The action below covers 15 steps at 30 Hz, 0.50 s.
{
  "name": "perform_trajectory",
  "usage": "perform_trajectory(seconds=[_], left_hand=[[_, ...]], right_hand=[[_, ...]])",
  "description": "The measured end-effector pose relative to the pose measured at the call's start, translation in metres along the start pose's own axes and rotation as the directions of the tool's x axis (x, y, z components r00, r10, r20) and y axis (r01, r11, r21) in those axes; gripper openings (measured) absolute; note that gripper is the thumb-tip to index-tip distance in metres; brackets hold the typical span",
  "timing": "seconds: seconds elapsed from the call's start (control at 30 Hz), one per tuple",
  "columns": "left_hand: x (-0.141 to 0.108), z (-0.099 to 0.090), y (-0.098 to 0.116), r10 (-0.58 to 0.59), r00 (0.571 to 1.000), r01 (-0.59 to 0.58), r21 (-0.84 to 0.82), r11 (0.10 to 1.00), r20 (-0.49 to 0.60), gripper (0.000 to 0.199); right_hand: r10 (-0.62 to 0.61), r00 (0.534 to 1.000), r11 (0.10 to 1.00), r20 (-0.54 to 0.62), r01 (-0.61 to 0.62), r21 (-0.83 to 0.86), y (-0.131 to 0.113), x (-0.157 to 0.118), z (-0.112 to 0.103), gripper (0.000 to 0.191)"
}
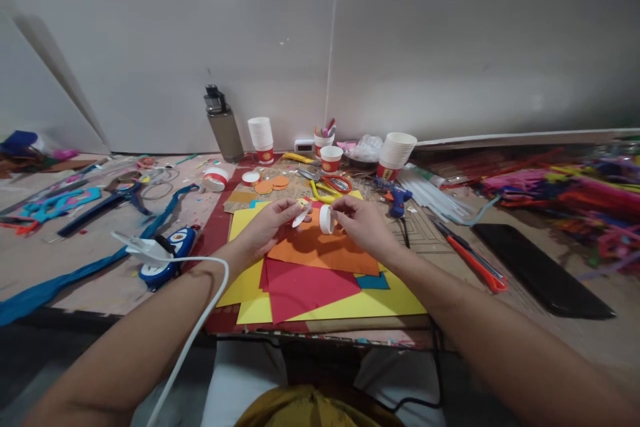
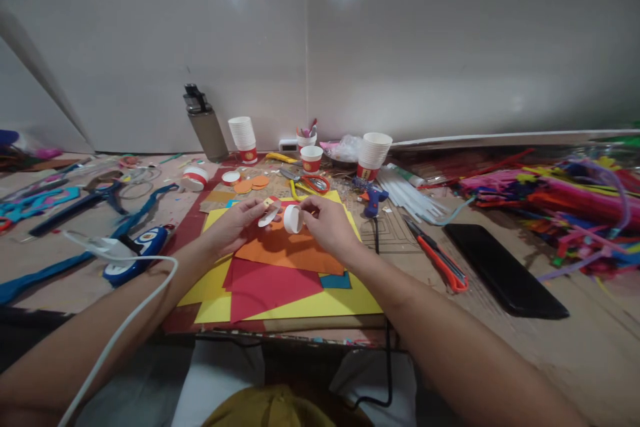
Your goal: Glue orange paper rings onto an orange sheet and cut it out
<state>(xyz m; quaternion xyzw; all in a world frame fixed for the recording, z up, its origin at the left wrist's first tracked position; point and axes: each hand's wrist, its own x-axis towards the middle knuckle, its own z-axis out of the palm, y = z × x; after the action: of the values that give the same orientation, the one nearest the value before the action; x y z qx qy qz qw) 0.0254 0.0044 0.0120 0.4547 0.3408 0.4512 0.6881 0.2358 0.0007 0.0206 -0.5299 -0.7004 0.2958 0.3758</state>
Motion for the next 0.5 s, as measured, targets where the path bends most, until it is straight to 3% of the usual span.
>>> perform_trajectory(seconds=[0.13, 0.2, 0.27, 0.33, 0.4, 0.5], left_hand=[[0.000, -0.005, 0.002, -0.030, 0.999, 0.031, -0.032, 0.999, 0.028, 0.040], [0.000, -0.006, 0.001, -0.010, 1.000, 0.009, 0.038, 0.999, 0.021, 0.039], [-0.001, -0.008, 0.000, 0.027, 1.000, -0.024, 0.208, 0.978, -0.011, 0.039], [-0.002, -0.008, 0.000, 0.072, 0.997, -0.051, 0.461, 0.886, -0.028, 0.042], [-0.002, -0.008, -0.001, 0.128, 0.992, -0.103, 0.682, 0.724, 0.013, 0.043], [-0.001, -0.008, -0.002, 0.186, 0.970, -0.233, 0.828, 0.510, 0.159, 0.045]], right_hand=[[-0.054, 0.998, 0.944, 0.032, 0.062, -0.324, 0.000, 0.006, -0.020, 0.016], [-0.079, 0.997, 0.859, 0.014, 0.075, -0.507, 0.001, 0.008, -0.030, 0.018], [-0.049, 0.999, 0.758, 0.001, 0.037, -0.651, 0.002, 0.011, -0.038, 0.022], [0.037, 0.999, 0.683, 0.011, -0.017, -0.730, 0.004, 0.014, -0.042, 0.026], [0.121, 0.991, 0.654, 0.048, -0.043, -0.755, 0.007, 0.015, -0.044, 0.026], [0.158, 0.979, 0.667, 0.125, -0.013, -0.745, 0.013, 0.016, -0.044, 0.026]])
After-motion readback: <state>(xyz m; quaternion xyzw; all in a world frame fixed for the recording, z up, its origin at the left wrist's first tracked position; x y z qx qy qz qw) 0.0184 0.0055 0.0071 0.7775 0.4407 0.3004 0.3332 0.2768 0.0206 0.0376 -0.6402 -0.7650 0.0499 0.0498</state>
